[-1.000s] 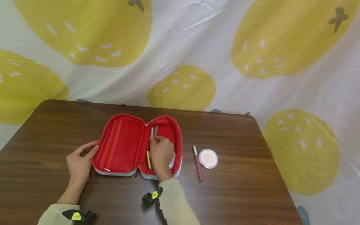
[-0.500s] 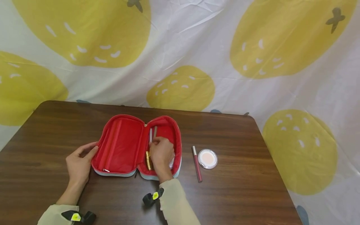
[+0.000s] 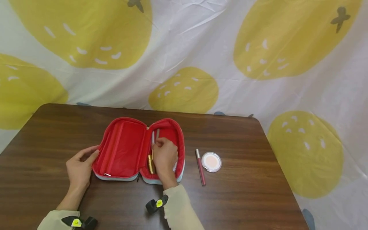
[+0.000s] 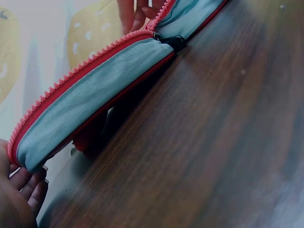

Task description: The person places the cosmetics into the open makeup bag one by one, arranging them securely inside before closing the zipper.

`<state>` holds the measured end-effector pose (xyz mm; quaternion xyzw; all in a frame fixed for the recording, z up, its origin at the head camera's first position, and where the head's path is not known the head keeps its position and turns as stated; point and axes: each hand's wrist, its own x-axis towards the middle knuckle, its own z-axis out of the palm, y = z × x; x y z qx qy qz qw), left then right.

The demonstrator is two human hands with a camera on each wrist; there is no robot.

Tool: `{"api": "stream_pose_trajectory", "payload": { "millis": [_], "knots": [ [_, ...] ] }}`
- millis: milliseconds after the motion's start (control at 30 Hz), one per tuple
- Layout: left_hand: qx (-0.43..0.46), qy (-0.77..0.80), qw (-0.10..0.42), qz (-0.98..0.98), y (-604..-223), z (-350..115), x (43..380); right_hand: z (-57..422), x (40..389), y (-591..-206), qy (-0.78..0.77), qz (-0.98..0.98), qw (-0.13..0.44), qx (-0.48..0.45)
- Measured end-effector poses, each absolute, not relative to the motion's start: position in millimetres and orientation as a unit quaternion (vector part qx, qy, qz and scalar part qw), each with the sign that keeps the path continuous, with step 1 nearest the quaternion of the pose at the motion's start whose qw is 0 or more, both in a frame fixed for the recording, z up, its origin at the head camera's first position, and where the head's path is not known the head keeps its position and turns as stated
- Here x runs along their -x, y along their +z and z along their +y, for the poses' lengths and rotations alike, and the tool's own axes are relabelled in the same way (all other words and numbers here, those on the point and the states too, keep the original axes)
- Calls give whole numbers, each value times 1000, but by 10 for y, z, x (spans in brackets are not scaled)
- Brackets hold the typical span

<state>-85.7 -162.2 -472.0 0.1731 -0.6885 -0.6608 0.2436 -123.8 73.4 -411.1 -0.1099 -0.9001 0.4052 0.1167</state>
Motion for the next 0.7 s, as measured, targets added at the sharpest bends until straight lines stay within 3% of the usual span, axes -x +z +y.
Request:
{"api": "stream_pose_trajectory", "payload": {
  "millis": [433,700],
  "knots": [
    [-179,-660,238,-689,-4682,-1616,844,891,1152,-3970,437,-873,202,80],
    [-168,-667,235,-686,-4443,-1546,751,1041,1125,-3914,460,-850,240,92]
  ]
}}
